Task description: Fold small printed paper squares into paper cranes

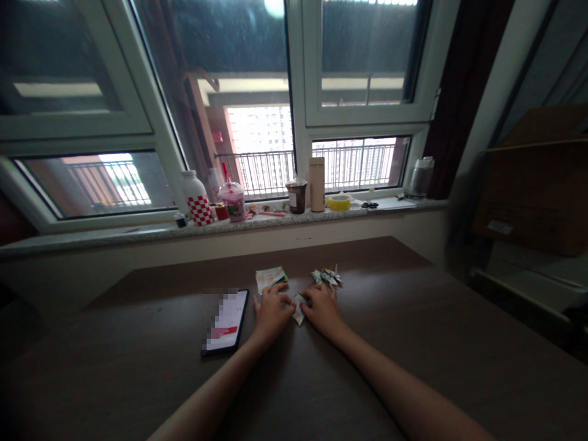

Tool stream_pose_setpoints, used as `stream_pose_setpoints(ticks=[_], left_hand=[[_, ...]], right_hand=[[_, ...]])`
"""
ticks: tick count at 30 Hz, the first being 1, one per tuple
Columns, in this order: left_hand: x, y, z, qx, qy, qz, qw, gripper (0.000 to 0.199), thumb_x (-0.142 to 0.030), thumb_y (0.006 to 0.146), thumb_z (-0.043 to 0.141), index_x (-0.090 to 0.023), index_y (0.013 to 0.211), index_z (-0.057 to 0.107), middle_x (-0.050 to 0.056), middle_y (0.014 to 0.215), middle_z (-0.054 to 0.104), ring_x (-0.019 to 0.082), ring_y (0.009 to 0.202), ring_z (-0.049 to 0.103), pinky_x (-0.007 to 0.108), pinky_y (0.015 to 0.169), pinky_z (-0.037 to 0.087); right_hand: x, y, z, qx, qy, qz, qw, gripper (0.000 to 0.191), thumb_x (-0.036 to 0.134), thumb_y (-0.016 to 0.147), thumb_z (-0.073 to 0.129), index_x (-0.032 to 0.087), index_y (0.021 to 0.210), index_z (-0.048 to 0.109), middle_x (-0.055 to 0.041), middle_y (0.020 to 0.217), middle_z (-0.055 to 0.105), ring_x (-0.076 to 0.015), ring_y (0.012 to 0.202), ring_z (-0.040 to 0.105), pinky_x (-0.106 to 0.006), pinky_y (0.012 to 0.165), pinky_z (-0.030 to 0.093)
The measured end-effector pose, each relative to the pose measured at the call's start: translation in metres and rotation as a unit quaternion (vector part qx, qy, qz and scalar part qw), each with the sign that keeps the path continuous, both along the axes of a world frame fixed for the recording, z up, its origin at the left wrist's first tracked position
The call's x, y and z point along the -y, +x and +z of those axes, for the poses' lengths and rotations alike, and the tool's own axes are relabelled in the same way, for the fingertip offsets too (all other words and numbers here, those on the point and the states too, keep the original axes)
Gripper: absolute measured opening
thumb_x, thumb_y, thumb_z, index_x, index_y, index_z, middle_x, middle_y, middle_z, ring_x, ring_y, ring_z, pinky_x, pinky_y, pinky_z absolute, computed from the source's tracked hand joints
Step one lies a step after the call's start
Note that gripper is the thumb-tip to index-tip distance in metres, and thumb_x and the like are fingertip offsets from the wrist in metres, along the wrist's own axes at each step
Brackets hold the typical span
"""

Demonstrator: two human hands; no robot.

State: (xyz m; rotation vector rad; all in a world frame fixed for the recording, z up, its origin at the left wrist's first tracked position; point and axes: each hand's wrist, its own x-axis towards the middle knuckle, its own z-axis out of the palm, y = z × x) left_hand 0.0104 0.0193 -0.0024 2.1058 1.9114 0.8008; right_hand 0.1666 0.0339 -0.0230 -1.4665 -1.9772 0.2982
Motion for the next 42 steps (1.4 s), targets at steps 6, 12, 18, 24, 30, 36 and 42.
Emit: stream_pose_setpoints(ticks=[6, 12, 18, 24, 30, 36, 42], left_hand=[[0.0, 0.001, -0.002, 0.016, -0.009, 0.006, 1.0, 0.01, -0.028, 0.077, 0.063, -0.025, 0.075, 0.072, 0.001, 0.14, 0.054, 0.032, 0.134, 0.036, 0.073, 0.11, 0.006], [0.003, 0.002, -0.003, 0.032, -0.019, 0.015, 0.999, 0.01, -0.03, 0.08, 0.063, -0.025, 0.078, 0.072, 0.001, 0.142, 0.053, 0.031, 0.136, 0.034, 0.07, 0.111, 0.009], [0.003, 0.0, -0.002, 0.04, -0.025, 0.019, 0.999, 0.009, -0.029, 0.078, 0.064, -0.026, 0.081, 0.072, 0.0, 0.141, 0.055, 0.032, 0.134, 0.037, 0.071, 0.111, 0.008], [0.002, -0.001, -0.005, 0.057, -0.008, 0.024, 0.998, 0.007, -0.03, 0.073, 0.067, -0.027, 0.074, 0.073, -0.001, 0.138, 0.057, 0.033, 0.132, 0.039, 0.069, 0.113, 0.006], [0.002, -0.004, -0.005, 0.057, -0.002, 0.026, 0.998, 0.007, -0.028, 0.071, 0.068, -0.028, 0.073, 0.075, -0.002, 0.139, 0.056, 0.033, 0.133, 0.039, 0.068, 0.114, 0.005], [0.003, -0.006, -0.004, 0.058, -0.006, 0.023, 0.998, 0.008, -0.027, 0.071, 0.068, -0.027, 0.075, 0.075, -0.001, 0.14, 0.056, 0.034, 0.134, 0.037, 0.068, 0.114, 0.004], [0.004, -0.007, -0.003, 0.063, -0.014, 0.019, 0.998, 0.009, -0.027, 0.072, 0.067, -0.027, 0.075, 0.076, 0.0, 0.139, 0.057, 0.034, 0.134, 0.037, 0.068, 0.113, 0.004]], right_hand=[[0.002, -0.005, 0.0, 0.03, 0.022, -0.004, 0.999, 0.019, 0.026, 0.084, 0.061, 0.024, 0.1, 0.07, -0.0081, 0.103, 0.071, -0.0275, 0.109, 0.055, -0.058, 0.11, 0.015], [0.005, -0.006, 0.002, 0.051, 0.022, -0.005, 0.998, 0.015, 0.027, 0.084, 0.062, 0.025, 0.096, 0.07, -0.0067, 0.103, 0.072, -0.0301, 0.112, 0.053, -0.059, 0.109, 0.014], [0.005, -0.008, 0.002, 0.048, -0.005, -0.007, 0.999, 0.02, 0.026, 0.083, 0.06, 0.022, 0.1, 0.069, -0.0067, 0.108, 0.071, -0.0298, 0.114, 0.051, -0.057, 0.109, 0.015], [0.001, -0.009, -0.004, 0.015, -0.028, -0.027, 0.999, 0.021, 0.026, 0.081, 0.06, 0.023, 0.099, 0.07, -0.0068, 0.109, 0.068, -0.0289, 0.11, 0.05, -0.052, 0.102, 0.025], [0.001, -0.007, -0.005, 0.021, -0.022, -0.028, 0.999, 0.018, 0.023, 0.081, 0.059, 0.023, 0.094, 0.072, -0.0071, 0.107, 0.067, -0.0282, 0.11, 0.05, -0.049, 0.102, 0.028], [-0.009, 0.007, -0.015, -0.035, -0.019, 0.028, 0.999, 0.023, 0.026, 0.084, 0.056, 0.024, 0.098, 0.074, -0.0056, 0.104, 0.07, -0.0242, 0.105, 0.056, -0.04, 0.097, 0.038], [-0.016, 0.017, -0.02, -0.028, -0.023, 0.054, 0.998, 0.024, 0.021, 0.08, 0.06, 0.024, 0.098, 0.076, -0.0062, 0.105, 0.071, -0.0254, 0.106, 0.057, -0.04, 0.095, 0.041]])
